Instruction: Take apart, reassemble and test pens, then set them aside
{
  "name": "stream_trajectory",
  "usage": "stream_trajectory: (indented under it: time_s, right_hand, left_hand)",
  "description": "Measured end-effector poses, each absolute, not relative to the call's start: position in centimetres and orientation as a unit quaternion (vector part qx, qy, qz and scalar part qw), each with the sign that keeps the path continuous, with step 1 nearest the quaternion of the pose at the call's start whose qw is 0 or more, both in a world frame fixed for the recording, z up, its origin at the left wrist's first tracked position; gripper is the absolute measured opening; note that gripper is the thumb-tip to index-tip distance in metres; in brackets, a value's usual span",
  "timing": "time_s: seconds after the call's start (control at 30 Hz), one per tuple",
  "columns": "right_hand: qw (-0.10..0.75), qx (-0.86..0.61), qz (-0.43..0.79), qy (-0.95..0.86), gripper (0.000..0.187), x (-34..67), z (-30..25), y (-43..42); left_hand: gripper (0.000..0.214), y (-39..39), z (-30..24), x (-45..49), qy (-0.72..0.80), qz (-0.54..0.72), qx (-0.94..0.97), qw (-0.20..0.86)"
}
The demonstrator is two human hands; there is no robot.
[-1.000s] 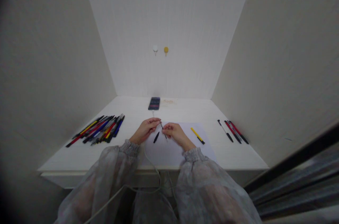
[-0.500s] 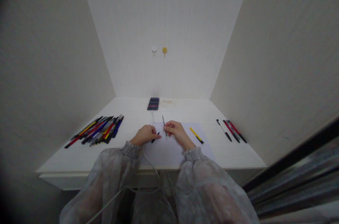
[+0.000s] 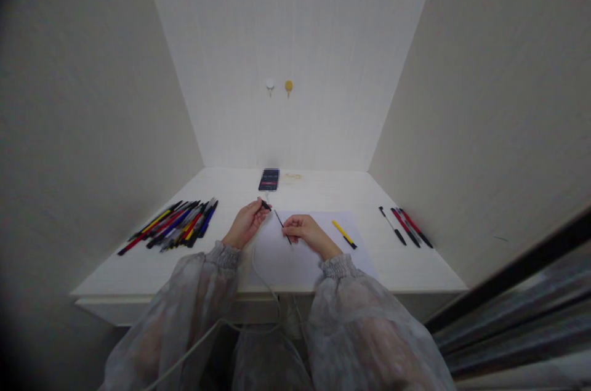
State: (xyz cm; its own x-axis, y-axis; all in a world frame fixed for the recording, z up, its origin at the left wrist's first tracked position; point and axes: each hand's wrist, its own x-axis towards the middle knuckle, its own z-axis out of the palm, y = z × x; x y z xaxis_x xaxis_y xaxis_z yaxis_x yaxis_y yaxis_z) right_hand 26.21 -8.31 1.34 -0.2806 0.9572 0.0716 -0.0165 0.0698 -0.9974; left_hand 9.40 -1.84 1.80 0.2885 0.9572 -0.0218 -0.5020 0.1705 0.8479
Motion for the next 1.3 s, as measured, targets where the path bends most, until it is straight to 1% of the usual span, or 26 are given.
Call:
stream_trajectory:
  time_s: [0.17, 0.3, 0.57, 0.77, 0.93, 1.3]
  right_hand:
    - [0.425, -0.414, 0.543, -0.594, 0.018, 26.14, 1.43, -8.38]
    - [0.426, -0.419, 0.542, -0.591, 0.018, 26.07, 1.49, -8.43]
    - [0.425, -0.431, 0.533, -0.591, 0.019, 26.07, 1.52, -8.48]
    - [0.425, -0.424, 0.534, -0.595, 0.019, 26.06, 1.49, -8.43]
    - [0.443, -0.434, 0.532, -0.577, 0.018, 26.04, 1.56, -8.44]
    - [0.484, -0.458, 0.514, -0.541, 0.015, 26.01, 1.81, -8.31]
  left_hand:
    - [0.019, -2.0, 1.75, 9.5, 0.277, 0.508, 0.386, 0.719]
    - [0.019, -2.08, 1.66, 9.55, 0.278, 0.498, 0.404, 0.715]
    - [0.023, -2.1, 1.73, 9.54, 0.305, 0.501, 0.441, 0.679]
    - [0.021, -2.09, 1.52, 9.6, 0.263, 0.495, 0.429, 0.708]
    - [0.025, -2.14, 1.73, 9.6, 0.254, 0.498, 0.43, 0.709]
    - [0.033, -2.32, 1.99, 9.79, 0.284, 0.511, 0.477, 0.657]
